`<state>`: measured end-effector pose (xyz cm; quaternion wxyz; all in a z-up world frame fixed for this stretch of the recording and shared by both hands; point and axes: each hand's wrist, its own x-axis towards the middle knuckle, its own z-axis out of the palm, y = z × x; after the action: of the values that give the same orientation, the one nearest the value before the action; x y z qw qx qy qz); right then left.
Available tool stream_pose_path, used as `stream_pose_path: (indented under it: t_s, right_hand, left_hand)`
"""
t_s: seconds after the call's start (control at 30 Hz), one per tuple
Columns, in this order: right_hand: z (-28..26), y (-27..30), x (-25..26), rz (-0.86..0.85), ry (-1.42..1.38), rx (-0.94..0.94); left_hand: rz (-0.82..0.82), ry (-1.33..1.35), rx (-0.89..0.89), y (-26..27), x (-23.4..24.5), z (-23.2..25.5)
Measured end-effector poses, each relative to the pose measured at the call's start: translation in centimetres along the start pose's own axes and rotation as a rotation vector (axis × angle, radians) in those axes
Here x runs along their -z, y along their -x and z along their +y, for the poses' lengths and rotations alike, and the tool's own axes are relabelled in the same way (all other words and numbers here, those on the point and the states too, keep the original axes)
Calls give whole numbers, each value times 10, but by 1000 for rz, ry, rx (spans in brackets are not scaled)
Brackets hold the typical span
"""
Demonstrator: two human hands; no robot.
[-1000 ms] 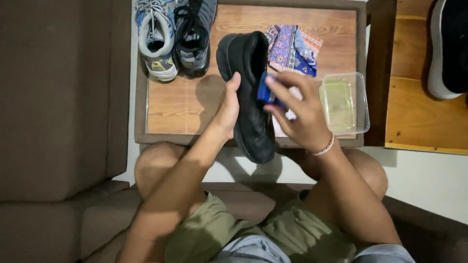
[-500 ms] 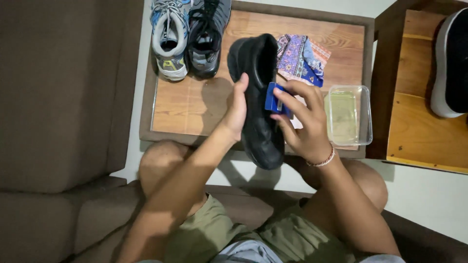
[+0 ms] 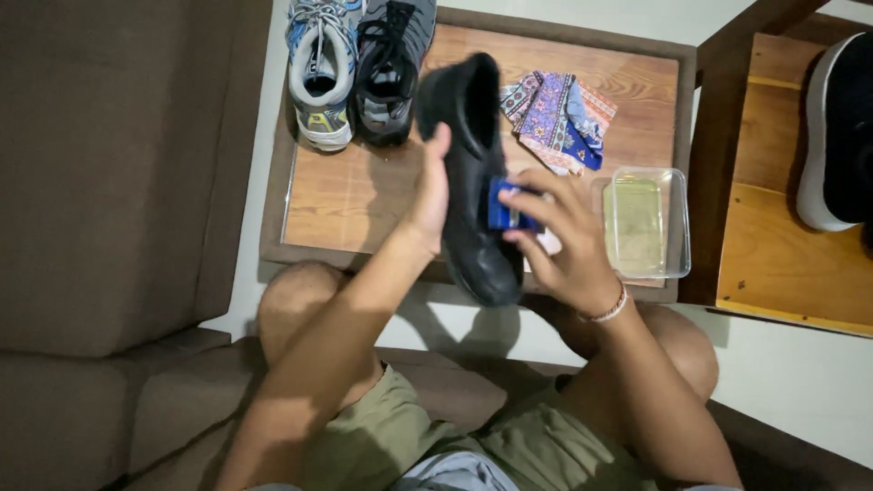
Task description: Cleaning a black leather shoe using a small brush and cleaning solution.
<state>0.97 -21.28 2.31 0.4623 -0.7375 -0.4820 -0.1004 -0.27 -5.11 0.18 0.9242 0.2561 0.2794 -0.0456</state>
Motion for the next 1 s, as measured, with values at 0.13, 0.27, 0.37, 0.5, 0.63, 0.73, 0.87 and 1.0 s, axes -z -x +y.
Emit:
stream_pose_path:
  t_s: [0.13,0.27,0.37,0.5,0.63,0.73,0.87,1.0]
  right_hand:
    - [-17,8,6,-173,-100,-81]
    - [-10,8,2,-131,-48,-16]
    - [-11,-2,4,1,-2,4]
    - [-3,8,-4,-25,19,18]
    - [-10,20,-20,-122,93,39]
    - [-2,11,-21,-82,287,114]
    - [8,-10,-7,85,377,134]
    - [10,15,-22,-17,252,85]
  left_hand:
    - [67,-36,-67,-11,14,27]
    - [45,-87,-103,-20,25,19]
    - [32,-378,-195,-9,17,16]
    - [120,-726,-316,-11,22,19]
    - [176,-700,-532,-19,29,24]
    - [105,-803,-700,-16,25,16]
    - [165,-859,-294,-1,-2,22]
    - [301,-713,-303,16,-1,34]
